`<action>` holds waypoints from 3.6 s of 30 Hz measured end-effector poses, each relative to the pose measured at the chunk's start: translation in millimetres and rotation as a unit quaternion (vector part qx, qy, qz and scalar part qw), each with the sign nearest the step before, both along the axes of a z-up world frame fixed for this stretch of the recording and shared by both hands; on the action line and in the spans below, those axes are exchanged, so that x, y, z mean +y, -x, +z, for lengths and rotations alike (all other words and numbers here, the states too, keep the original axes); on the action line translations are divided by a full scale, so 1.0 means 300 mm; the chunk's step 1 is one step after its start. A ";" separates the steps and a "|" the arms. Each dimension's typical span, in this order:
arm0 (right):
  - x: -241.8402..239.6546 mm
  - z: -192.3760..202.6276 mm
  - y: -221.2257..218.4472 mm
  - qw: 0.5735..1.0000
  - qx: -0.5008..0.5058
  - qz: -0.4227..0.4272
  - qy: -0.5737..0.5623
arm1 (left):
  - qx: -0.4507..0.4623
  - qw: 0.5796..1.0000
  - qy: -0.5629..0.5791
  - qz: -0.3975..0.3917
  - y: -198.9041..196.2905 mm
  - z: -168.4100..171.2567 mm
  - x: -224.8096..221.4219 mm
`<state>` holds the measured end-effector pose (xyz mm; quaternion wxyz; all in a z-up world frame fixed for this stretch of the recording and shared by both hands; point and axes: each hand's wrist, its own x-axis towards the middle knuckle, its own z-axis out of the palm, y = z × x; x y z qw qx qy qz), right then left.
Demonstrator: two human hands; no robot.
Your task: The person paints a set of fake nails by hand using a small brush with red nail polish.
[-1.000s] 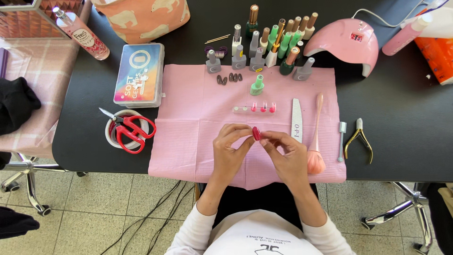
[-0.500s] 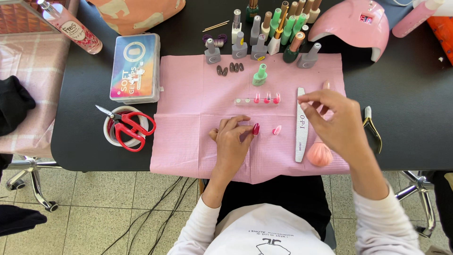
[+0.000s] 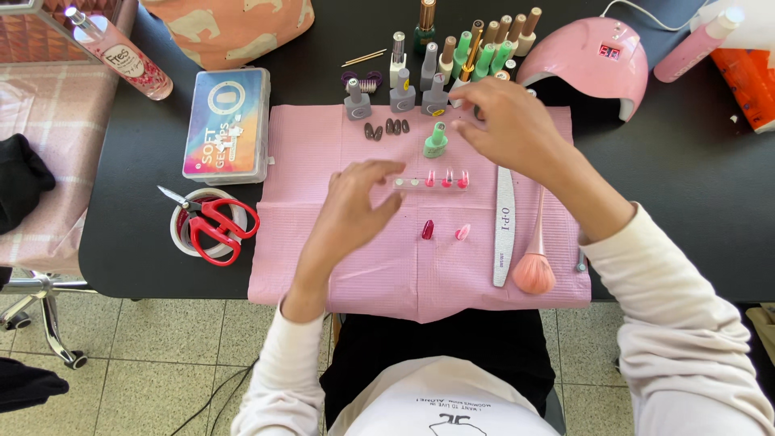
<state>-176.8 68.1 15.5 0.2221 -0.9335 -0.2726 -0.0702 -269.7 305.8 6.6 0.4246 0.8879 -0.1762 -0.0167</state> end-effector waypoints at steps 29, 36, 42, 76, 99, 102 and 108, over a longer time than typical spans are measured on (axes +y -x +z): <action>0.015 -0.151 -0.109 0.981 -0.148 0.115 0.043 | -0.233 0.967 0.082 -0.067 -0.384 -0.279 -0.121; 0.095 0.014 0.062 0.986 -0.124 -0.107 0.041 | -0.269 0.958 0.094 -0.044 -0.188 -0.115 -0.129; 0.123 -0.052 0.107 0.988 -0.083 -0.034 -0.128 | -0.147 0.950 0.275 -0.029 -0.091 -0.213 -0.102; 0.114 -0.131 -0.033 0.999 0.018 0.016 0.034 | -0.099 0.984 0.147 0.031 -0.310 -0.392 -0.064; 0.103 -0.120 -0.004 0.966 0.036 0.028 -0.254 | -0.091 0.980 0.175 0.013 -0.309 -0.385 -0.068; 0.103 -0.104 0.009 0.965 0.034 0.025 -0.259 | -0.093 0.980 0.177 0.006 -0.309 -0.387 -0.066; 0.096 -0.113 0.001 0.962 0.034 0.018 -0.271 | -0.087 0.981 0.176 0.006 -0.316 -0.391 -0.060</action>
